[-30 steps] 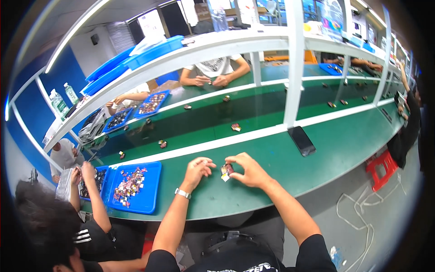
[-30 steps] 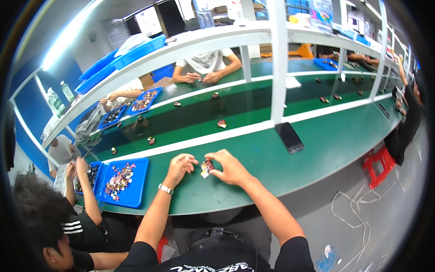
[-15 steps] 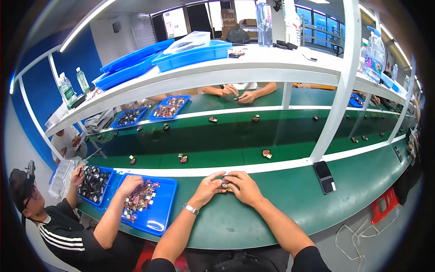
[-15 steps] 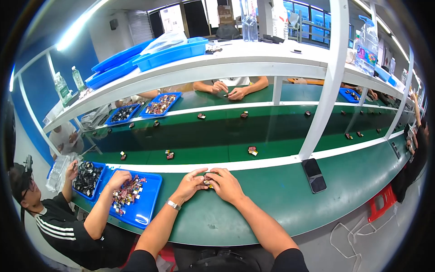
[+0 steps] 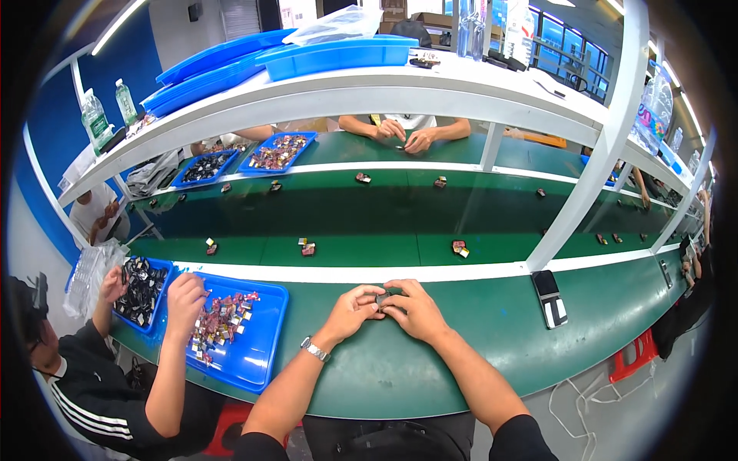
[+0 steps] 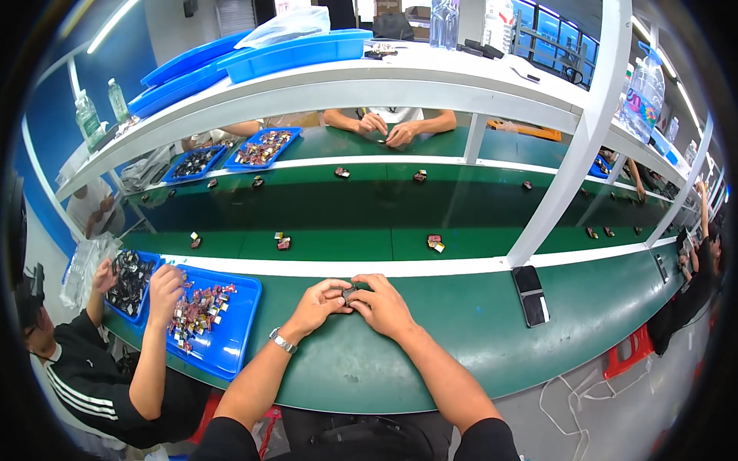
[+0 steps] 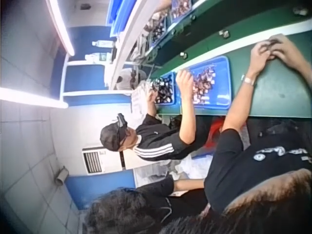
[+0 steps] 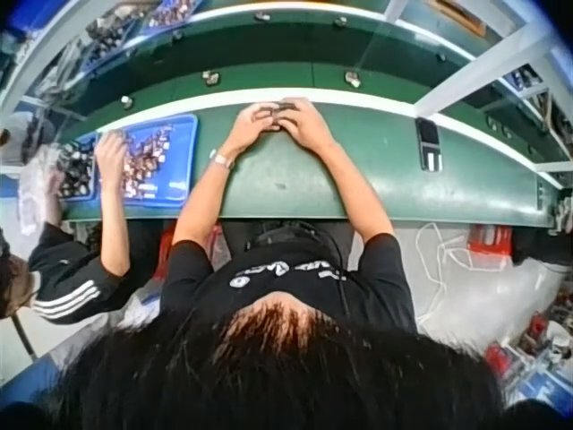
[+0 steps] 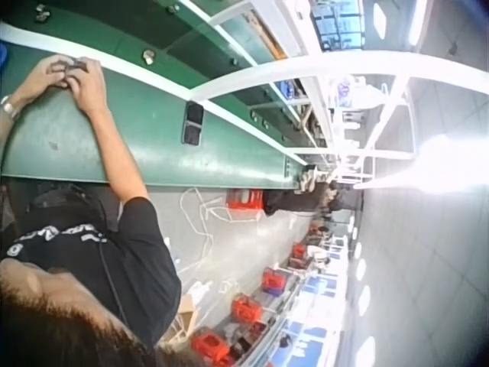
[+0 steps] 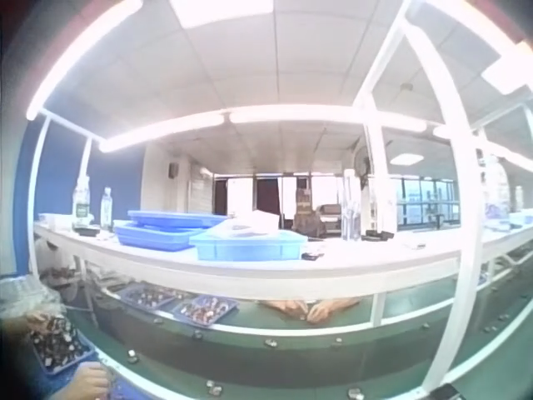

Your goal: Assembling small electronic parts on a production line.

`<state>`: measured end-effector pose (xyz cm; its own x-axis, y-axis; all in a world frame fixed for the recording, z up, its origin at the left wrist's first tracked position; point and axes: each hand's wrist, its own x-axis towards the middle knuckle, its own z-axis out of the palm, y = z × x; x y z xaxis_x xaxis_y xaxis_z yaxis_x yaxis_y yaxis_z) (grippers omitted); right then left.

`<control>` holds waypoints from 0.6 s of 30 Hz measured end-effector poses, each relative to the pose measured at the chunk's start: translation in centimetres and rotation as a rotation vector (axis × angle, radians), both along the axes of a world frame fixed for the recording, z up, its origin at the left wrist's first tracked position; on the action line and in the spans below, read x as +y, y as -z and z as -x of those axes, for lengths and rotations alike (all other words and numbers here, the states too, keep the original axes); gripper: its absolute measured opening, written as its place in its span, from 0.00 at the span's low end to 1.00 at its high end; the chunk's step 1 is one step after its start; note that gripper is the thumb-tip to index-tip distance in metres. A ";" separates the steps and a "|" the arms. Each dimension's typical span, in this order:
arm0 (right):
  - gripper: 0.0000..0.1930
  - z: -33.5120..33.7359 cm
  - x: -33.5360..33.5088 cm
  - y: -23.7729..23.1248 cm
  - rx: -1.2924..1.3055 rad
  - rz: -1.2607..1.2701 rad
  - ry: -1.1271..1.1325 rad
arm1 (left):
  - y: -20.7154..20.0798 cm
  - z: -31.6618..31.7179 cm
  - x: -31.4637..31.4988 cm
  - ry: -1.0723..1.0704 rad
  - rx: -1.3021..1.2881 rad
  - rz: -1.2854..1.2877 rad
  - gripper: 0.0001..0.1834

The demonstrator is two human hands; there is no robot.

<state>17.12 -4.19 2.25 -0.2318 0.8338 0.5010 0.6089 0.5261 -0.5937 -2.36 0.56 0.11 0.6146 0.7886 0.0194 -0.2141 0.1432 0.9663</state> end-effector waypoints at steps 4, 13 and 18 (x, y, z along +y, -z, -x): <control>0.04 0.0 0.0 0.5 0.044 0.011 0.046 | 0.0 0.0 -0.1 0.072 -0.027 -0.077 0.18; 0.05 -0.4 -0.4 0.4 0.063 0.064 -0.033 | -0.3 0.1 -0.1 0.056 0.040 -0.031 0.17; 0.05 -0.2 -0.6 1.0 0.122 0.066 -0.044 | -0.2 0.0 -0.3 0.040 0.065 -0.051 0.16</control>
<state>17.33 -4.81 1.29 -0.2095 0.8565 0.4717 0.5073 0.5077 -0.6963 -2.38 0.26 0.30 0.6469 0.7624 0.0175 -0.1454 0.1008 0.9842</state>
